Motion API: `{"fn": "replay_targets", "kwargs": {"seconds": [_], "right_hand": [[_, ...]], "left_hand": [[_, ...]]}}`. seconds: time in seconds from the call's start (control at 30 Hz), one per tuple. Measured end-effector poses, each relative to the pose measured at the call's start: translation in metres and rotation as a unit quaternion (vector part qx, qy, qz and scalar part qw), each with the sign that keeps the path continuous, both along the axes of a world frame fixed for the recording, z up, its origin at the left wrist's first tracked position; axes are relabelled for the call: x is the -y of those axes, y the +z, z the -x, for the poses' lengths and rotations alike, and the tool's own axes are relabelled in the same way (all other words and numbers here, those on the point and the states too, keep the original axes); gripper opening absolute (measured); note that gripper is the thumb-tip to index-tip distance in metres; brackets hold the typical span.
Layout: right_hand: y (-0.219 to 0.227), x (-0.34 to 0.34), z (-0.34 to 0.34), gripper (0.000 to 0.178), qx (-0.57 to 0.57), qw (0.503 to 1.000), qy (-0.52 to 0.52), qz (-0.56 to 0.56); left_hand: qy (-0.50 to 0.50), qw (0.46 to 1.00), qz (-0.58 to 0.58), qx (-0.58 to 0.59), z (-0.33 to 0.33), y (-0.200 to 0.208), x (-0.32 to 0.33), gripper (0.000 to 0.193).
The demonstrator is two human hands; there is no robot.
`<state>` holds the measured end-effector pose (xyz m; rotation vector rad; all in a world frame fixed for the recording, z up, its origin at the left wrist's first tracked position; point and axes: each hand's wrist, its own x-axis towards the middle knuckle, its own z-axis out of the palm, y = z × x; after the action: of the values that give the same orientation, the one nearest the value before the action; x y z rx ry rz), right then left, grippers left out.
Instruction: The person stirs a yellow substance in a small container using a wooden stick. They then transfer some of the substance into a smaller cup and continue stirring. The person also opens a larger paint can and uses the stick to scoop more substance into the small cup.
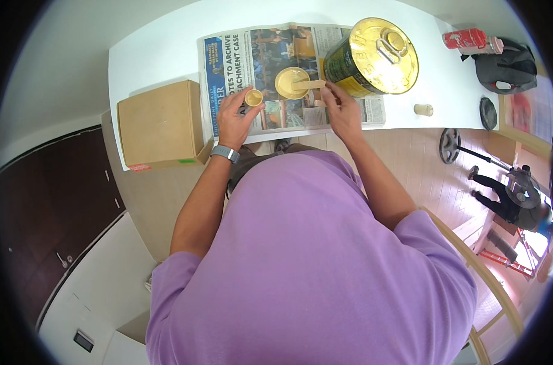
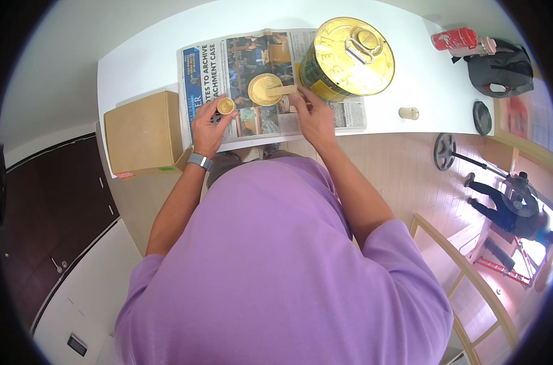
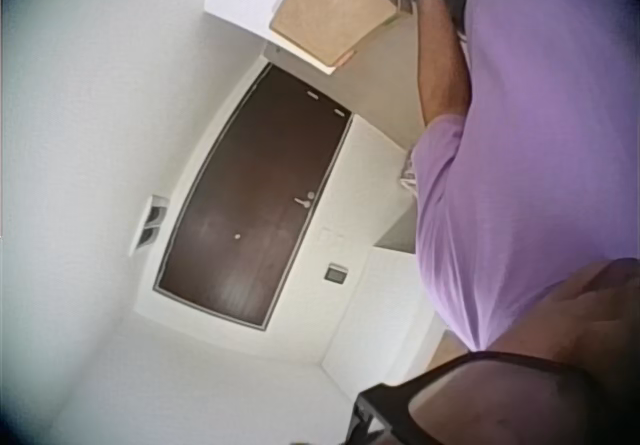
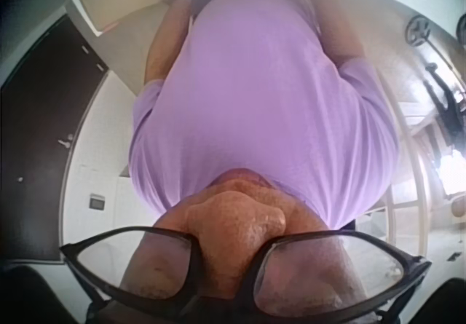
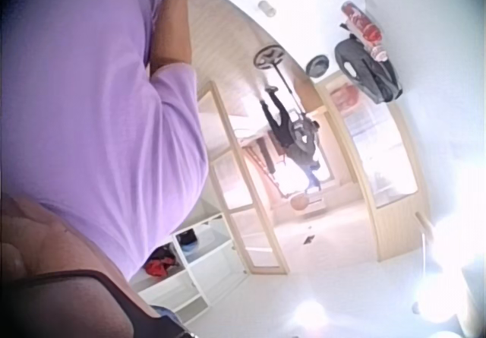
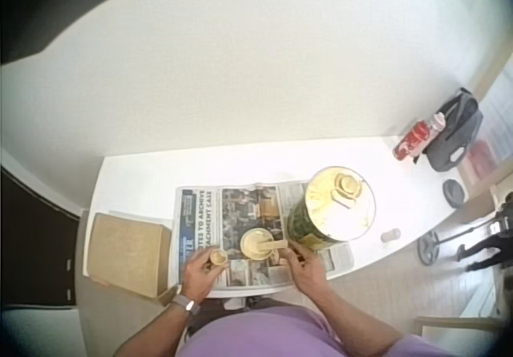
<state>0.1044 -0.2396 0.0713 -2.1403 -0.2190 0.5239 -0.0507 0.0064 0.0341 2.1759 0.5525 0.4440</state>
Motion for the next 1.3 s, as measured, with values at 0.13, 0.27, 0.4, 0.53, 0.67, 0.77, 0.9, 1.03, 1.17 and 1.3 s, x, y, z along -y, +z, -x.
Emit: {"fn": "replay_targets", "kwargs": {"seconds": [0.13,0.27,0.4,0.53,0.67,0.77,0.9,1.03,1.17,1.3], "right_hand": [[-0.007,0.054,0.002,0.039,0.163,0.976,0.054,0.131],[-0.010,0.069,0.007,0.034,0.211,0.952,0.080,0.205],[-0.025,0.071,0.003,0.029,0.218,0.951,0.113,0.190],[-0.023,0.069,0.002,0.019,0.227,0.951,0.120,0.170],[-0.009,0.073,0.003,0.015,0.084,0.976,0.145,0.137],[0.027,0.067,0.015,0.017,0.002,0.989,0.132,0.070],[0.055,0.039,0.026,0.016,0.064,0.986,0.153,-0.025],[0.048,0.004,0.026,0.015,0.194,0.957,0.207,-0.065],[0.038,-0.026,0.031,0.016,0.227,0.944,0.234,-0.057],[0.021,-0.048,0.037,0.018,0.256,0.927,0.274,-0.031]], "left_hand": [[-0.003,1.000,-0.023,0.007,-0.001,0.002,0.001,0.053],[-0.030,0.998,-0.034,0.040,-0.007,0.008,0.003,0.054],[-0.050,0.998,-0.020,0.038,-0.012,0.016,0.004,0.055],[-0.051,0.998,0.003,0.022,-0.014,0.016,0.004,0.053],[-0.038,0.999,0.015,0.006,-0.009,0.008,0.003,0.051],[-0.031,0.999,0.013,-0.006,-0.003,0.004,0.004,0.050],[-0.019,1.000,0.016,-0.004,0.003,-0.005,0.006,0.049],[-0.026,1.000,-0.014,0.002,0.004,-0.008,0.008,0.049],[-0.035,0.999,-0.025,-0.007,0.005,-0.006,0.007,0.049],[-0.043,0.999,-0.027,-0.009,0.003,-0.006,0.006,0.050]]}}
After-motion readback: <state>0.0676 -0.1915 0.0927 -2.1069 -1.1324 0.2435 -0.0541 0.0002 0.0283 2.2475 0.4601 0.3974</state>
